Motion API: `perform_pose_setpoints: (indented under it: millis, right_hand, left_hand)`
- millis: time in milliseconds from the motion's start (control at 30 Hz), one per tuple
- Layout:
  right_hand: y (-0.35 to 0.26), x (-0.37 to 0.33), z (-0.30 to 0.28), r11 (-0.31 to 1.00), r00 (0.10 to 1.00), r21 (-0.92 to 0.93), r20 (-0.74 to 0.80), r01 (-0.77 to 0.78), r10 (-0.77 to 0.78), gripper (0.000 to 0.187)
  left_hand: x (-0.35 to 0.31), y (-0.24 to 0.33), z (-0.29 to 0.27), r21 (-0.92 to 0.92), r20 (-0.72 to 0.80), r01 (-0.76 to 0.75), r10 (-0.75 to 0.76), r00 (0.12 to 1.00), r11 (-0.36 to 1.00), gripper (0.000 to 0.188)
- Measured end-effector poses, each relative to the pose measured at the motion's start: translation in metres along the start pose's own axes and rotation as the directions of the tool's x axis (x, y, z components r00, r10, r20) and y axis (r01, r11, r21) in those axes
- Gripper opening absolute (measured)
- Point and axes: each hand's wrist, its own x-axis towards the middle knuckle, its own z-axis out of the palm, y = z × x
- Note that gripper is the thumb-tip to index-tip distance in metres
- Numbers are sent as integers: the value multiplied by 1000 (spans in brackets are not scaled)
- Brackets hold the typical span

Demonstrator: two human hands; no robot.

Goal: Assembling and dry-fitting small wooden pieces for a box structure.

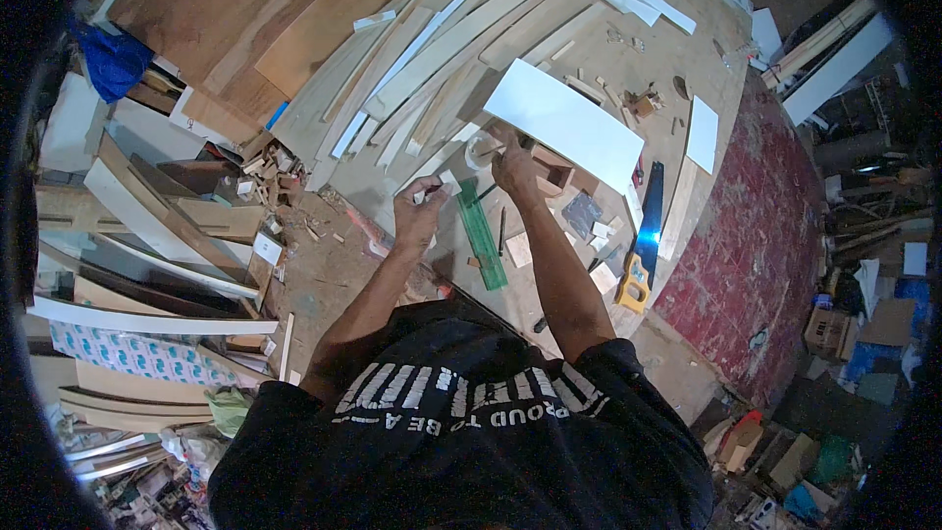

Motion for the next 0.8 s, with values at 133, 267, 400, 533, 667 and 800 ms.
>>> perform_pose_setpoints:
  millis: [133, 267, 400, 533, 667, 800]
  right_hand:
    - [-34, -42, -42, 994, 957, 46, -277, 100, -84, 30]
    - [-55, -97, -61, 737, 986, 657, 58, -158, 159, 30]
    - [-55, -121, -71, 401, 944, 871, 183, -285, 273, 15]
    - [-48, -132, -89, 219, 938, 949, 154, -228, 311, 17]
    - [-49, -144, -111, 76, 954, 991, 81, -107, 289, 10]
    - [-50, -161, -130, 60, 944, 989, 107, -133, 313, 15]
  left_hand:
    - [-2, -11, 4, -122, 54, 166, -160, 986, 979, 20]
    - [-4, -4, 20, -85, 194, 336, -316, 929, 938, 18]
    - [-8, -12, 53, -72, 318, 26, -2, 948, 997, 24]
    - [-16, 2, 68, -152, 505, 156, -59, 861, 976, 36]
    - [-20, 5, 68, -304, 636, 324, -62, 769, 896, 55]
    - [-21, 11, 66, -170, 638, 213, -57, 768, 962, 60]
